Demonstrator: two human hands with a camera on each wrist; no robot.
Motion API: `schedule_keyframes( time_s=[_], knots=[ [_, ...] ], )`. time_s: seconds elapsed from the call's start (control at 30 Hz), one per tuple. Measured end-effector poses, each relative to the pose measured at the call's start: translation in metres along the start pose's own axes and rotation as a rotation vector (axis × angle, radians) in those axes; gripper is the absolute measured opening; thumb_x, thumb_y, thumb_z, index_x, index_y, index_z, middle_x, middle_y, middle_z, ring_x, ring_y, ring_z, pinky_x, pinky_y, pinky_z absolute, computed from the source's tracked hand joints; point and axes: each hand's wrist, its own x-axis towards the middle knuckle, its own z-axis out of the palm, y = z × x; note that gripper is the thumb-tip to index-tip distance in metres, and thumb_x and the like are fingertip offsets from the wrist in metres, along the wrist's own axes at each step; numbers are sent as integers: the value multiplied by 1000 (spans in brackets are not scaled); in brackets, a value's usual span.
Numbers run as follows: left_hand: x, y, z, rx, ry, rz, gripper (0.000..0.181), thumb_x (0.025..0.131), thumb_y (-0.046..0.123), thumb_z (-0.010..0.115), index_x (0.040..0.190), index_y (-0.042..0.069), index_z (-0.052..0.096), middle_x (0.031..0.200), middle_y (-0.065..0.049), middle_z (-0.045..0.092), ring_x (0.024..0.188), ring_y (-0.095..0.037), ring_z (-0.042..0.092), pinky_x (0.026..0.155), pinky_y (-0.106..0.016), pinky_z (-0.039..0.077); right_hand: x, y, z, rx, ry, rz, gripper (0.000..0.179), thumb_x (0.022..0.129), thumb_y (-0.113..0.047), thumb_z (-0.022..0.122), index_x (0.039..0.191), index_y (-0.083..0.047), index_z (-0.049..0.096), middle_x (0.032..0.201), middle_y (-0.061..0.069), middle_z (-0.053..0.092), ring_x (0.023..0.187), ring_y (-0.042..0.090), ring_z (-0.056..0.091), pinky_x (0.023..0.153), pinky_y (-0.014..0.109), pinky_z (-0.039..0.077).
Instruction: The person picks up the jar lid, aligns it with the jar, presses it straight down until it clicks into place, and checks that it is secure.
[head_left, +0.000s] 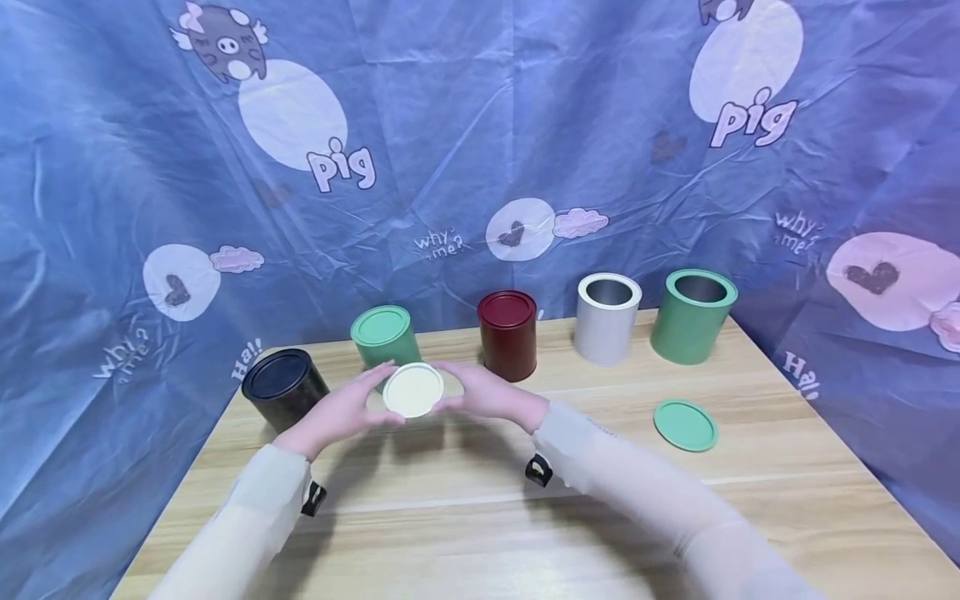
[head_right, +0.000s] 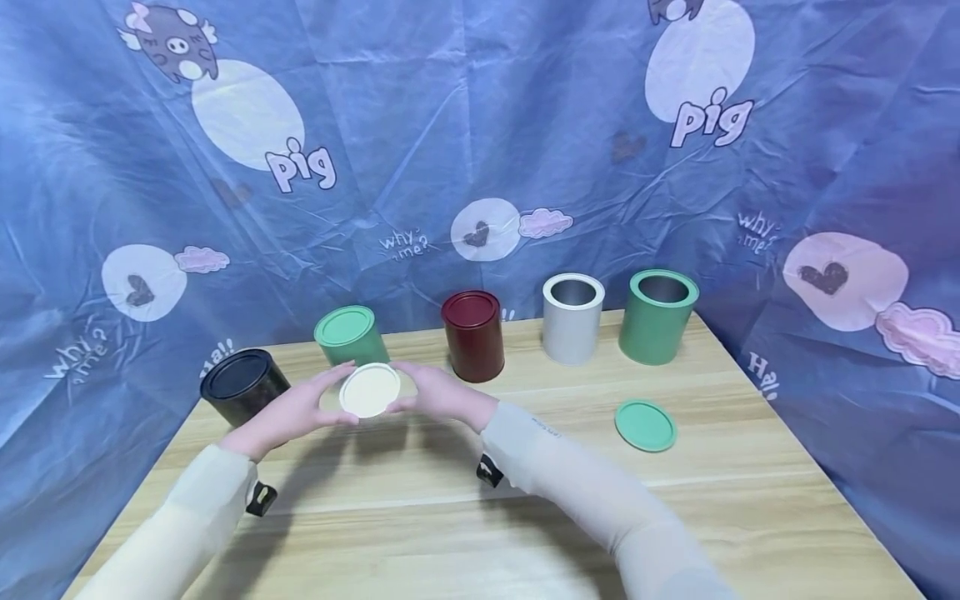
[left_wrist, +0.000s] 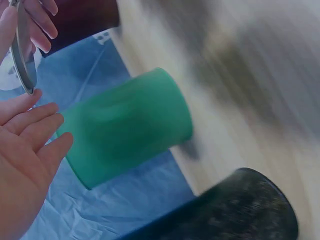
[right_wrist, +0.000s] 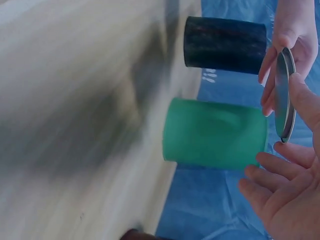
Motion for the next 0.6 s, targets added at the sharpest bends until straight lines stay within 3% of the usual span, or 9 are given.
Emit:
schedule_keyframes(
  time_s=[0.4,0.6],
  knots=[
    [31,28,-6,30,62,55,86,73,44,80,141,3,47,147,-20,45,132,-41,46,106,-57,40,-17,4,-37,-66,70,13,69,83,-28,76,141,-3,48,138,16,55,130,29,51,109,42,42],
    [49,47,-4,26,60,87,85,73,42,81,142,5,48,148,-17,45,136,-37,43,109,-54,38,-30,15,-56,-86,114,-17,65,83,-24,77,137,-1,50,135,17,57,128,30,52,109,44,40]
  ],
)
